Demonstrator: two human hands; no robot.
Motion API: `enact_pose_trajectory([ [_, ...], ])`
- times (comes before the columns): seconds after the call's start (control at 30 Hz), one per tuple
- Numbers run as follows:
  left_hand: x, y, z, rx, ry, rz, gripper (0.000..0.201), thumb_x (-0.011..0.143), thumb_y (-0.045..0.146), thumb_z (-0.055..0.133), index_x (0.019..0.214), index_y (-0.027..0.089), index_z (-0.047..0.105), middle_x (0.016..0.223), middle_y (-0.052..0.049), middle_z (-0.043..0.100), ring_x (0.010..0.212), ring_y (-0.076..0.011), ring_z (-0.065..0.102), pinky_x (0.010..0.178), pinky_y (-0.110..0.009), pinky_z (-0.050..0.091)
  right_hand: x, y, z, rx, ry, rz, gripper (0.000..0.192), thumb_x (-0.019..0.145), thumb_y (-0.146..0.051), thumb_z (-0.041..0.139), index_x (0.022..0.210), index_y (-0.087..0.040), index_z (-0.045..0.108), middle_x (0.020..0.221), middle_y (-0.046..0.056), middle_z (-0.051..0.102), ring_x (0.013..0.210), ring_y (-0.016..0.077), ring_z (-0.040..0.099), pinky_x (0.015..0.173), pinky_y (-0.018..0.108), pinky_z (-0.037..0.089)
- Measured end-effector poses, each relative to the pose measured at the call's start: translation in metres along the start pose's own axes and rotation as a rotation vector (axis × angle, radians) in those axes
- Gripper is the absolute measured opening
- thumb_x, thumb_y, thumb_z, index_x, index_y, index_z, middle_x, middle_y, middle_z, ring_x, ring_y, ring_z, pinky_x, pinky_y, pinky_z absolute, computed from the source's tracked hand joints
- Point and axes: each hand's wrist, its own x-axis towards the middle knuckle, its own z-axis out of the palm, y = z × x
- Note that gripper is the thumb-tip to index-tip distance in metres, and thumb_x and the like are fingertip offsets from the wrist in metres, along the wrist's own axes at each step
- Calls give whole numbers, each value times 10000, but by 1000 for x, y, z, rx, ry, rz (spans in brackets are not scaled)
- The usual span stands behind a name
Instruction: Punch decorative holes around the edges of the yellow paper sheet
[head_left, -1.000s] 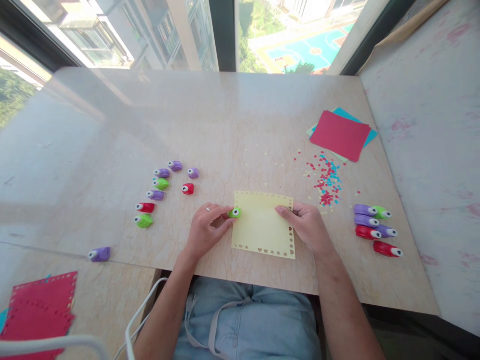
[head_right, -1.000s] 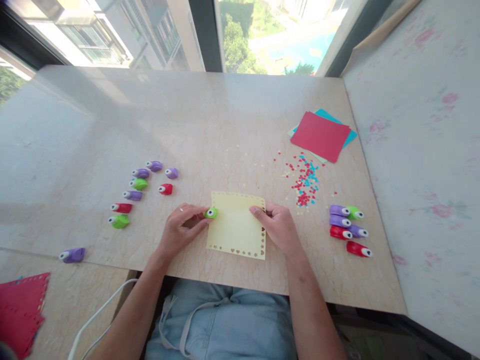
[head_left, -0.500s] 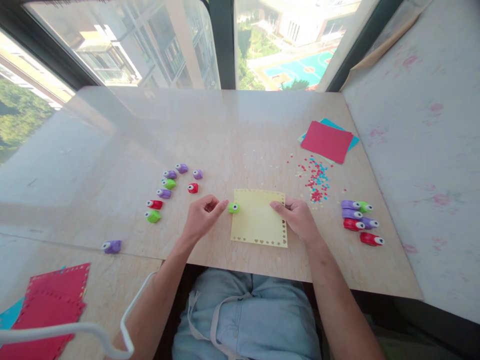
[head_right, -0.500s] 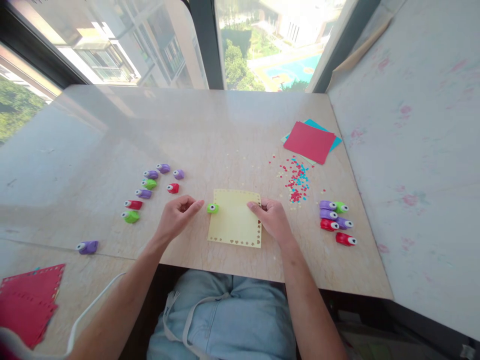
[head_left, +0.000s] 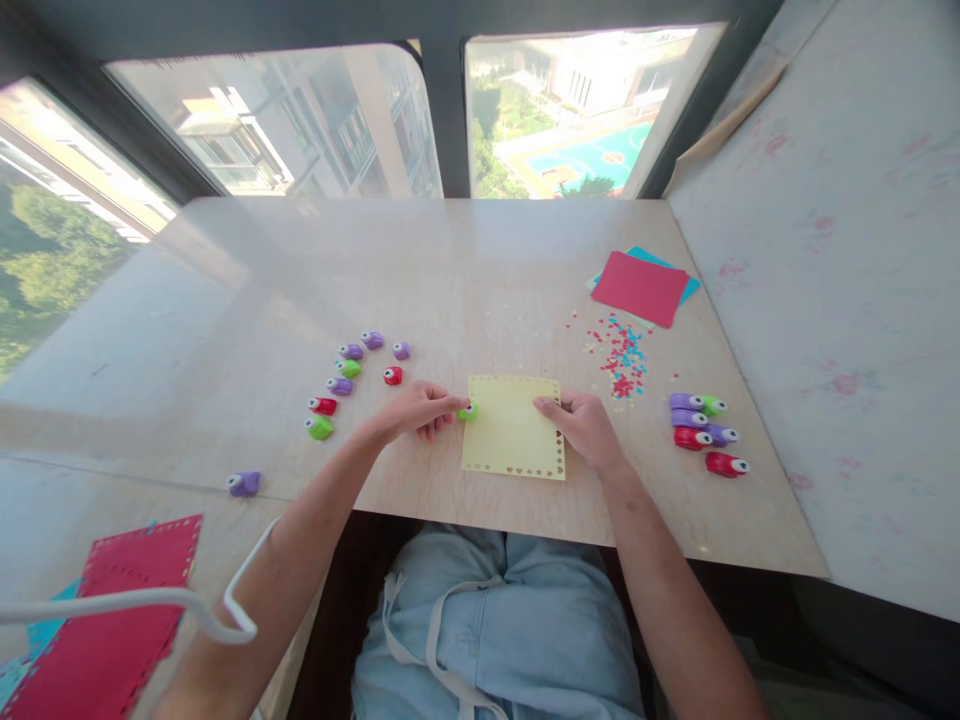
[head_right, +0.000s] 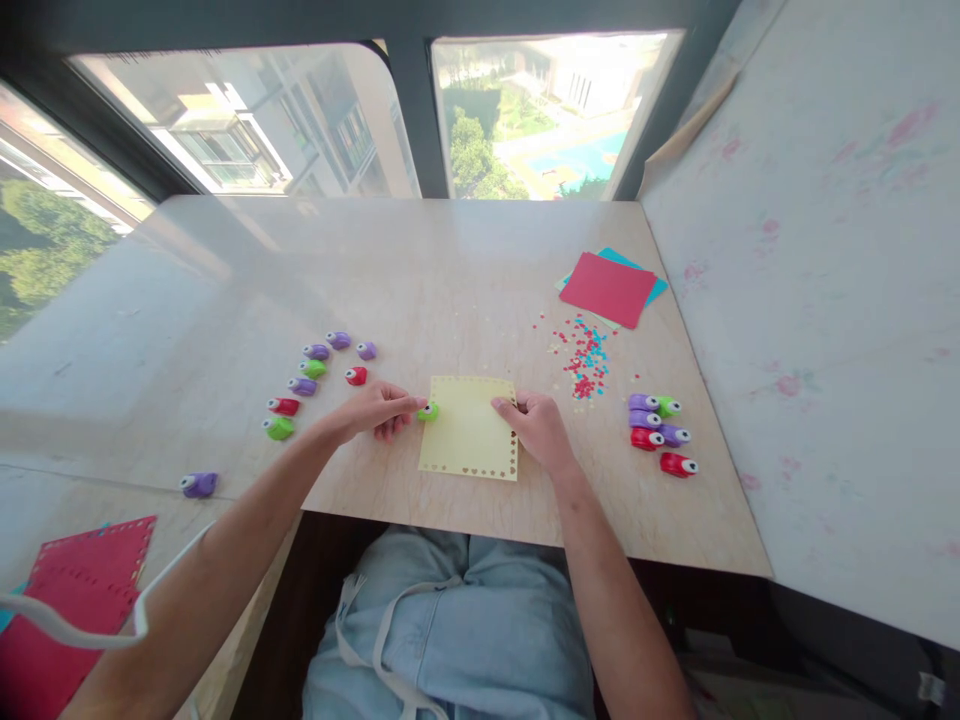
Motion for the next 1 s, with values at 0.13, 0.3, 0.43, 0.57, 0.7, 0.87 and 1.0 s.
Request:
enact_pose_trajectory([
  [0.13, 0, 2, 0, 20, -18, -15, 456, 689, 573, 730, 557, 157, 600, 491, -19, 582, 385, -109, 519, 363, -205, 368, 0, 0, 0, -2, 3, -12, 418, 788, -531, 616, 771, -125, 714, 683, 53, 669, 571, 160, 567, 501, 249, 419],
  [0.3, 1, 4, 1, 40, -17, -2, 450, 705, 561, 724, 544, 158, 605, 494, -31, 588, 388, -120, 533, 361, -215, 364, 0, 0, 1, -10, 5, -23, 415, 784, -532, 613, 744, -128, 699, 660, 45, 648, 562, 153, 549, 496, 244, 409],
  [0.43, 2, 3, 0, 33, -48, 8, 455, 716, 572, 707, 551, 159, 612, 505, -42, 601, 396, -130, 550, 363, -218, 358, 1, 2, 1, -46, 21, -40, 421, 786, -535, 608, 717, -126, 682, 627, 33, 615, 543, 142, 517, 484, 239, 376],
  [0.57, 5, 2, 0, 20, -59, -7, 442, 724, 556, 706, 560, 157, 607, 505, -39, 602, 403, -136, 561, 371, -223, 371, 1, 2, 1, -58, 29, -51, 409, 790, -526, 606, 692, -133, 662, 615, 30, 599, 543, 140, 506, 477, 237, 357],
  [0.7, 5, 3, 2, -17, -38, -35, 417, 717, 525, 726, 573, 149, 615, 508, -42, 606, 413, -142, 573, 376, -225, 384, 1, 2, 1, -67, 35, -58, 398, 795, -514, 599, 679, -137, 649, 606, 28, 586, 546, 141, 503, 479, 238, 349],
  [0.87, 2, 4, 7, -43, 5, -43, 374, 745, 477, 721, 614, 133, 651, 535, -36, 624, 396, -112, 551, 368, -207, 385, 3, 5, 3, -79, 49, -70, 407, 784, -528, 595, 668, -141, 646, 578, 19, 567, 543, 143, 500, 471, 235, 342],
  [1.0, -1, 4, 11, -82, 40, -74, 345, 769, 438, 715, 619, 134, 651, 501, -23, 610, 386, -103, 539, 371, -197, 402, 4, 7, 4, -90, 50, -84, 412, 782, -534, 589, 660, -144, 646, 569, 17, 561, 538, 144, 501, 467, 235, 340],
])
